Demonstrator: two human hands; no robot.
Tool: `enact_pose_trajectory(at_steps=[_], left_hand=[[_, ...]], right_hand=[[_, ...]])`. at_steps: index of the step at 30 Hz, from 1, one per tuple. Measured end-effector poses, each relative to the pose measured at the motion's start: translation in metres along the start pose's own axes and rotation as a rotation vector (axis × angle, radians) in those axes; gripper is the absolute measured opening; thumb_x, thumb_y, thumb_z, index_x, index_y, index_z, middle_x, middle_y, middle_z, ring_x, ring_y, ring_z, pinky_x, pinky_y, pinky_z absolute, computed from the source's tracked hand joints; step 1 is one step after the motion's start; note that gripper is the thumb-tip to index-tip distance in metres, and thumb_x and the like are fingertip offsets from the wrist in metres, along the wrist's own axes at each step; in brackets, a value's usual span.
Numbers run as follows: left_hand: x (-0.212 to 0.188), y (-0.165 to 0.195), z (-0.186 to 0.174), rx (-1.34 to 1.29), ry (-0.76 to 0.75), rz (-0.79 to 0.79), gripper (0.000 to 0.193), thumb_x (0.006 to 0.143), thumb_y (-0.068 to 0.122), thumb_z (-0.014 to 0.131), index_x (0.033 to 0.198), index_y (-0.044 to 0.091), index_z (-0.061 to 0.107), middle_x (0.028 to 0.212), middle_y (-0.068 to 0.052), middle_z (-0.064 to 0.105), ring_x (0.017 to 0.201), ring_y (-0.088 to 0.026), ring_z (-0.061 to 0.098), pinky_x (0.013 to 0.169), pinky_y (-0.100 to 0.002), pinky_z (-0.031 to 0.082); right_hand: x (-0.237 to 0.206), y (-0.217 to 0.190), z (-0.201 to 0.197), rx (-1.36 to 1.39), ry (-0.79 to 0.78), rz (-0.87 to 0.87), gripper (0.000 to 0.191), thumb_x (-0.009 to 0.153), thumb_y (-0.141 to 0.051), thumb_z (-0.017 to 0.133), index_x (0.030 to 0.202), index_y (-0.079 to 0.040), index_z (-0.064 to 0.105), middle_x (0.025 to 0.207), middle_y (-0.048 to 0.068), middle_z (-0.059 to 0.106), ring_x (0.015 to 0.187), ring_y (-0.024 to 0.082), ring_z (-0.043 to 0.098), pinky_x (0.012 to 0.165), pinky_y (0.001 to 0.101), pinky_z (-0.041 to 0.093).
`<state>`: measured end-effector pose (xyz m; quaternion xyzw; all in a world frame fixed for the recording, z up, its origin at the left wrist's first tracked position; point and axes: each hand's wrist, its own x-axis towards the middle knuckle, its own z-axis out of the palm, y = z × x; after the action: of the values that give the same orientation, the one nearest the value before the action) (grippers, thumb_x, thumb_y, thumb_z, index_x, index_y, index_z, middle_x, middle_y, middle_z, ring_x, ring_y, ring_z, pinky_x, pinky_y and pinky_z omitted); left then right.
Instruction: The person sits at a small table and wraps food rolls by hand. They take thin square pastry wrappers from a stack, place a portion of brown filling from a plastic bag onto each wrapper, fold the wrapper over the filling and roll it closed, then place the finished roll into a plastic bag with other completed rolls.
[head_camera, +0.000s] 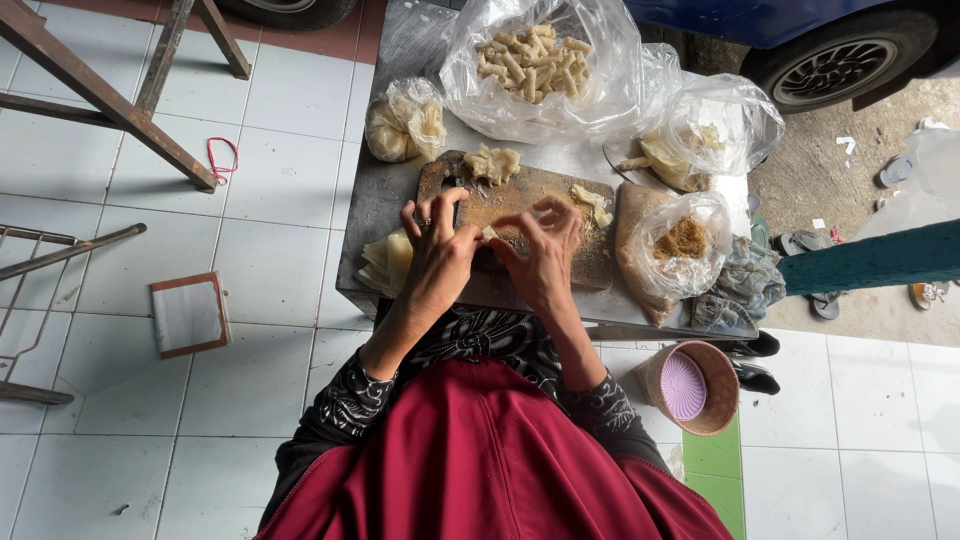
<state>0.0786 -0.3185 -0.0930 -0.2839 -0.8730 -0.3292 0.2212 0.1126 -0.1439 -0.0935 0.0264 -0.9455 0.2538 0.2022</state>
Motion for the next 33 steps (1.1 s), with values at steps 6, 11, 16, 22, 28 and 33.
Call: enact_pose_trajectory(at_steps=[6, 11, 16, 22, 28, 33], left_hand=[[0.004, -0.002, 0.008, -0.017, -0.043, -0.071, 0.01, 0.087, 0.011, 0.078, 0.088, 0.003, 0.074, 0.135, -0.017, 0.048, 0.124, -0.034, 0.044, 0.109, -0.06, 0.022], [0.007, -0.009, 0.006, 0.036, 0.163, -0.111, 0.019, 0.092, 0.004, 0.075, 0.111, 0.005, 0.076, 0.145, -0.016, 0.045, 0.128, -0.031, 0.044, 0.114, -0.053, 0.027], [0.004, -0.014, -0.004, 0.02, 0.187, -0.152, 0.02, 0.088, 0.003, 0.078, 0.108, 0.006, 0.075, 0.148, -0.017, 0.045, 0.131, -0.034, 0.044, 0.115, -0.053, 0.027], [0.003, -0.008, -0.008, 0.02, 0.127, -0.133, 0.019, 0.086, 0.007, 0.08, 0.104, 0.006, 0.074, 0.146, -0.017, 0.046, 0.128, -0.035, 0.045, 0.113, -0.054, 0.027], [0.001, 0.009, -0.011, -0.035, 0.148, -0.084, 0.024, 0.089, 0.005, 0.08, 0.113, 0.009, 0.075, 0.147, -0.014, 0.046, 0.122, -0.033, 0.046, 0.111, -0.05, 0.032], [-0.019, 0.019, -0.018, -0.105, 0.143, -0.13, 0.03, 0.09, 0.006, 0.08, 0.119, 0.012, 0.074, 0.149, -0.011, 0.046, 0.116, -0.031, 0.046, 0.105, -0.043, 0.038]], right_hand=[[0.003, -0.012, -0.005, -0.151, 0.009, -0.081, 0.011, 0.089, -0.029, 0.078, 0.099, -0.025, 0.076, 0.127, 0.01, 0.049, 0.119, 0.03, 0.043, 0.1, 0.0492, 0.032], [0.022, -0.013, 0.0, -0.238, 0.014, -0.14, 0.009, 0.091, -0.024, 0.072, 0.098, -0.018, 0.072, 0.127, 0.013, 0.048, 0.119, 0.032, 0.042, 0.097, 0.049, 0.03], [0.048, 0.004, 0.0, -0.207, -0.115, -0.015, 0.018, 0.094, -0.035, 0.074, 0.102, -0.02, 0.076, 0.127, 0.014, 0.049, 0.115, 0.031, 0.042, 0.093, 0.0477, 0.033], [0.038, 0.006, -0.005, -0.135, -0.135, -0.152, 0.027, 0.077, -0.037, 0.084, 0.1, -0.024, 0.079, 0.127, 0.008, 0.055, 0.114, 0.028, 0.046, 0.097, 0.0467, 0.036], [0.017, 0.0, -0.025, 0.21, -0.142, -0.171, 0.021, 0.088, -0.022, 0.081, 0.105, -0.013, 0.074, 0.123, 0.007, 0.065, 0.113, 0.021, 0.06, 0.096, 0.0387, 0.049], [-0.008, 0.008, -0.045, 0.762, -0.518, 0.23, 0.019, 0.092, -0.017, 0.078, 0.109, -0.008, 0.075, 0.1, 0.004, 0.078, 0.097, 0.016, 0.074, 0.087, 0.0305, 0.059]])
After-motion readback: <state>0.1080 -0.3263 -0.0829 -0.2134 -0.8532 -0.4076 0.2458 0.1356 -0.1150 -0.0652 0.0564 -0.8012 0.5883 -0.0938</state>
